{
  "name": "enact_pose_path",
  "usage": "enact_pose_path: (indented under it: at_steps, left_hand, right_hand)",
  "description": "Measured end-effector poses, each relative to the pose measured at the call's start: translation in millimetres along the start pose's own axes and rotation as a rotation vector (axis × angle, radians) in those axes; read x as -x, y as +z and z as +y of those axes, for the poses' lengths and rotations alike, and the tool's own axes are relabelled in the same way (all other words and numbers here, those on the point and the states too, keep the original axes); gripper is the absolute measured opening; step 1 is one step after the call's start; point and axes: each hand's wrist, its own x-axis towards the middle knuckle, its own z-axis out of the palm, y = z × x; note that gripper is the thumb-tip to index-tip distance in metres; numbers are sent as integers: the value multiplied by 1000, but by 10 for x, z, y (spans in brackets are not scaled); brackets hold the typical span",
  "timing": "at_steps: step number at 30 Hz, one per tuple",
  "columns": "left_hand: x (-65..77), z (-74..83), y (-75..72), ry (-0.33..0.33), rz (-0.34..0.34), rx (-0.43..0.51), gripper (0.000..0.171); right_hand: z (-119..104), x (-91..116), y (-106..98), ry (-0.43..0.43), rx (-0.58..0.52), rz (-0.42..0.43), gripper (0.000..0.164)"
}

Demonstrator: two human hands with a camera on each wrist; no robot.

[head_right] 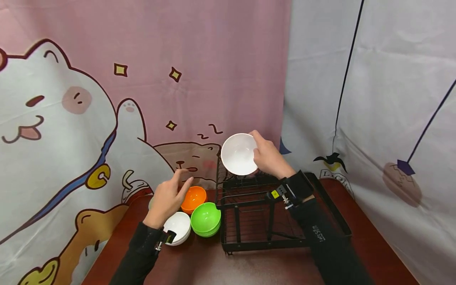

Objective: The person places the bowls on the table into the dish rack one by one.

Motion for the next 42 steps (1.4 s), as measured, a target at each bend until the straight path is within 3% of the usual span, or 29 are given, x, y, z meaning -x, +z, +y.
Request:
enact_pose_path:
  at_steps: [7,13,19,23,29,32,37,42]
  left_hand:
    - [387,-600,82,-85,23,-77,43]
    - [769,-1112,178,-205,19,-93,43]
    - [1110,-1476,261,-274,-4,-104,43]
    - [1300,-1666,278,-319,-42,-120,43]
    - [1516,-1935,425,-340,-259,-139,61]
    - [1627,-2026,508,-348,-322,-134,69]
    - [1795,-2093,594,-330,-364,-132,78]
    - [1855,-2059,592,-295,-359,-124,75]
  right_hand:
    - [237,110,-345,44,6,39,44]
    - [406,230,-564,72,22,81,47]
    - [634,315,-681,89,19,127,45]
    - [795,302,-693,131,45,149,46]
    - [1050,326,-731,159,103,207,48]
    - [1169,371,-731,166,119,221,48]
    - [1427,472,-624,187,210,227,50]
    - [1673,609,-468,209,308,192,49]
